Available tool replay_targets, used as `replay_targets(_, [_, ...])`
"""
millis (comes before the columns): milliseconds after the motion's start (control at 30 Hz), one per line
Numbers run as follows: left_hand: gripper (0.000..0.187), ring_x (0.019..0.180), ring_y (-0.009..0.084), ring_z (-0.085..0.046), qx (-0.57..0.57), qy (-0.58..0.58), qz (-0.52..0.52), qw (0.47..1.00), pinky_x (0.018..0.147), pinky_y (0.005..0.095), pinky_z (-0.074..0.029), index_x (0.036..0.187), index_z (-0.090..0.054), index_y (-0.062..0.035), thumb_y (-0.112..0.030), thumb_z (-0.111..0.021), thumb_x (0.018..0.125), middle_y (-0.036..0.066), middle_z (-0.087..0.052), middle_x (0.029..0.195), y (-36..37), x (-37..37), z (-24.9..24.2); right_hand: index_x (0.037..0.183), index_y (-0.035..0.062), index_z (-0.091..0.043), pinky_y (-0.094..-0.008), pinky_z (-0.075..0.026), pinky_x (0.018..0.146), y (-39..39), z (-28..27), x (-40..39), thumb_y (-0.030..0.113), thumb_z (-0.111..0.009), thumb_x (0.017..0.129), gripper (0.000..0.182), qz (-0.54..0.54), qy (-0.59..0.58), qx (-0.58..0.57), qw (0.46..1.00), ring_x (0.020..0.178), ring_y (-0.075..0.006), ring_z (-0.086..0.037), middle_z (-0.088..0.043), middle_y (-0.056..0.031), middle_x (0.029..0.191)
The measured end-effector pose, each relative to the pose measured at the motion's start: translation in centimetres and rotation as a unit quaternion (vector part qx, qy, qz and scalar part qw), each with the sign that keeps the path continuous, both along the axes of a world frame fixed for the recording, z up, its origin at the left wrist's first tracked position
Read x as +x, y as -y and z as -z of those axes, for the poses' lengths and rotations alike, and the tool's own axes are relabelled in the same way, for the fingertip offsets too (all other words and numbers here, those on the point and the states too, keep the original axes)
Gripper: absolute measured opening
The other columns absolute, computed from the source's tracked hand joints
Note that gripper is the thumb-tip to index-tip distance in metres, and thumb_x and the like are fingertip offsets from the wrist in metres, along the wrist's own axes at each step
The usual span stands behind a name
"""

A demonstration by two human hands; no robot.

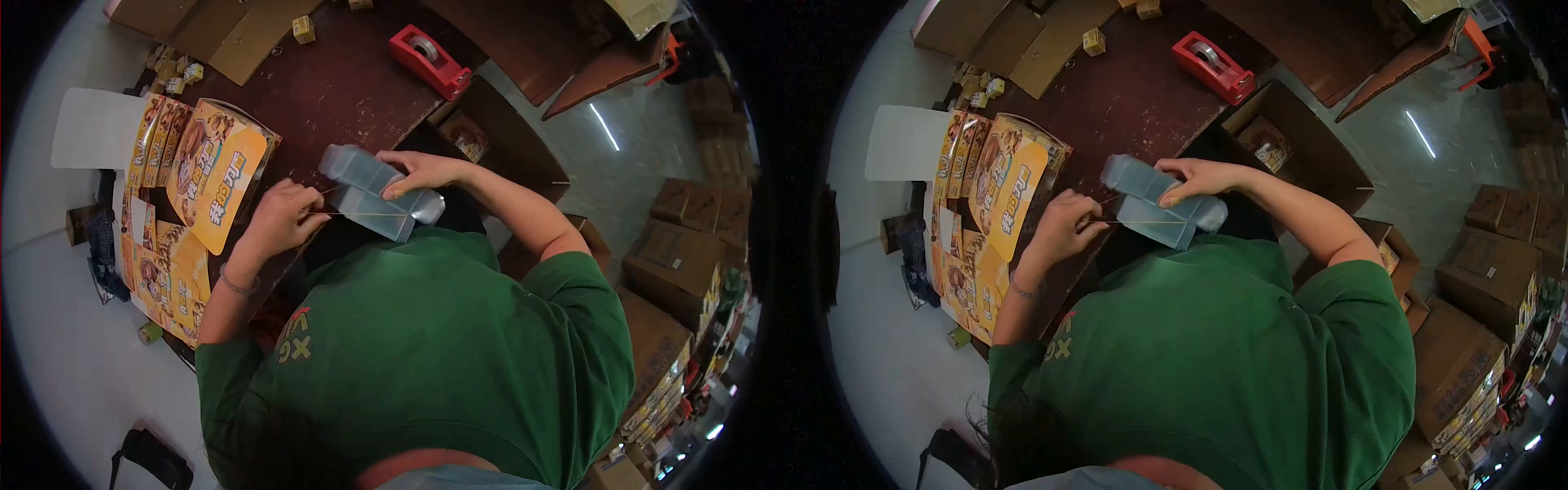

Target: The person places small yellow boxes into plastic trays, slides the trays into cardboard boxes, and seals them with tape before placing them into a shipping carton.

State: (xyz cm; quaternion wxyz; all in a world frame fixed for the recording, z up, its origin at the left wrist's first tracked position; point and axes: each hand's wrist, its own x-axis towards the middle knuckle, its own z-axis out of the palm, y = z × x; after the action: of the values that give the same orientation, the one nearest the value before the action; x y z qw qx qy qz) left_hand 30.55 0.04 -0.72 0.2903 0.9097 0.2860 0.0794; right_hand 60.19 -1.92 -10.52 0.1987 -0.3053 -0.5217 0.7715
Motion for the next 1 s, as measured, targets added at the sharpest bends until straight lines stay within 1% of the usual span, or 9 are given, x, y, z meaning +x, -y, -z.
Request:
replay_targets(133, [0.012,0.071,0.0284,-0.058,0.069,0.047,-0.084,0.993,0.07,0.0385,-0.045,0.079,-0.06,-0.0054,-0.007,-0.072,0.078,0.01,-0.06,0.072,1.1,-1.7,3.0,0.124,0.0047,-0.051,-0.0274,-0.044,0.089,0.4,-1.4,1.1,0.028,-0.078,0.081,0.055,0.06,0.0,0.05,0.997,0.099,-0.0116,-0.056,-0.058,-0.0041,0.111])
replay_targets(333, [0.006,0.087,0.0299,-0.062,0.281,0.101,-0.131,0.945,0.077,0.0402,-0.047,0.087,-0.061,-0.0047,-0.008,-0.064,0.084,0.013,-0.065,0.087,-0.3,0.0,5.0,0.147,0.0023,-0.033,-0.0264,-0.043,0.096,1.0,0.0,-0.6,0.025,-0.082,0.076,0.089,0.02,-0.028,-0.009,0.999,0.106,-0.0123,-0.055,-0.055,-0.0073,0.125])
replay_targets(467, [0.009,0.087,0.0302,-0.063,-0.059,0.067,-0.193,0.977,0.074,0.0396,-0.048,0.086,-0.058,-0.0016,-0.009,-0.055,0.09,0.013,-0.065,0.086,1.9,-0.5,6.1,0.146,0.0006,-0.034,-0.0268,-0.043,0.096,1.3,-0.4,-0.1,0.024,-0.082,0.076,0.087,0.036,0.003,0.012,0.999,0.106,-0.0124,-0.056,-0.056,-0.0074,0.123])
replay_targets(567, [0.018,0.056,0.0196,-0.058,-0.192,0.169,-0.232,0.938,0.057,0.0311,-0.046,0.08,-0.056,-0.0011,-0.011,-0.051,0.094,0.009,-0.058,0.065,5.7,-1.8,5.8,0.139,-0.0007,-0.04,-0.0324,-0.044,0.096,1.9,-0.2,-0.2,0.022,-0.078,0.079,0.074,0.224,0.021,-0.029,0.974,0.106,-0.016,-0.056,-0.059,-0.0082,0.117])
replay_targets(633, [0.024,0.054,0.0159,-0.055,-0.322,0.188,-0.234,0.898,0.057,0.0297,-0.045,0.079,-0.056,-0.0011,-0.014,-0.049,0.098,0.006,-0.056,0.059,9.0,-1.8,6.0,0.134,0.0005,-0.046,-0.0371,-0.047,0.094,0.9,2.2,-1.0,0.031,-0.071,0.084,0.064,0.378,-0.02,-0.075,0.923,0.107,-0.0209,-0.058,-0.059,-0.0107,0.119])
replay_targets(800, [0.029,0.066,0.0151,-0.058,-0.23,0.225,-0.441,0.838,0.065,0.0303,-0.045,0.077,-0.065,-0.0008,-0.021,-0.058,0.096,0.008,-0.061,0.077,15.9,-5.5,8.5,0.128,-0.0016,-0.049,-0.0383,-0.052,0.084,-7.7,2.8,-0.4,0.032,-0.068,0.088,0.056,0.338,0.049,-0.025,0.94,0.097,-0.0228,-0.062,-0.061,-0.0116,0.111])
replay_targets(867, [0.039,0.062,0.0117,-0.051,-0.291,0.283,-0.623,0.669,0.061,0.0283,-0.041,0.072,-0.063,-0.0017,-0.029,-0.054,0.099,0.004,-0.052,0.067,20.1,-9.5,11.3,0.129,0.0004,-0.049,-0.035,-0.053,0.076,-9.9,0.0,-2.5,0.032,-0.068,0.089,0.055,0.233,0.083,0.018,0.969,0.09,-0.0218,-0.063,-0.061,-0.0119,0.11])
replay_targets(933, [0.044,0.061,0.0152,-0.055,-0.118,0.208,-0.741,0.628,0.062,0.0314,-0.043,0.061,-0.06,-0.0005,-0.029,-0.061,0.094,0.007,-0.054,0.063,26.7,-15.1,14.7,0.133,-0.0005,-0.045,-0.0344,-0.053,0.076,-12.0,0.1,-3.5,0.032,-0.067,0.089,0.059,0.155,0.136,0.014,0.978,0.092,-0.0215,-0.063,-0.061,-0.0125,0.111])
replay_targets(1000, [0.035,0.065,0.0205,-0.061,-0.134,0.085,-0.839,0.521,0.063,0.0337,-0.045,0.063,-0.062,0.0001,-0.023,-0.061,0.089,0.011,-0.06,0.067,33.7,-18.8,13.7,0.135,-0.0015,-0.043,-0.035,-0.052,0.078,-12.3,-0.2,-4.4,0.034,-0.068,0.089,0.064,0.136,0.169,-0.013,0.976,0.095,-0.0217,-0.062,-0.06,-0.0134,0.113])
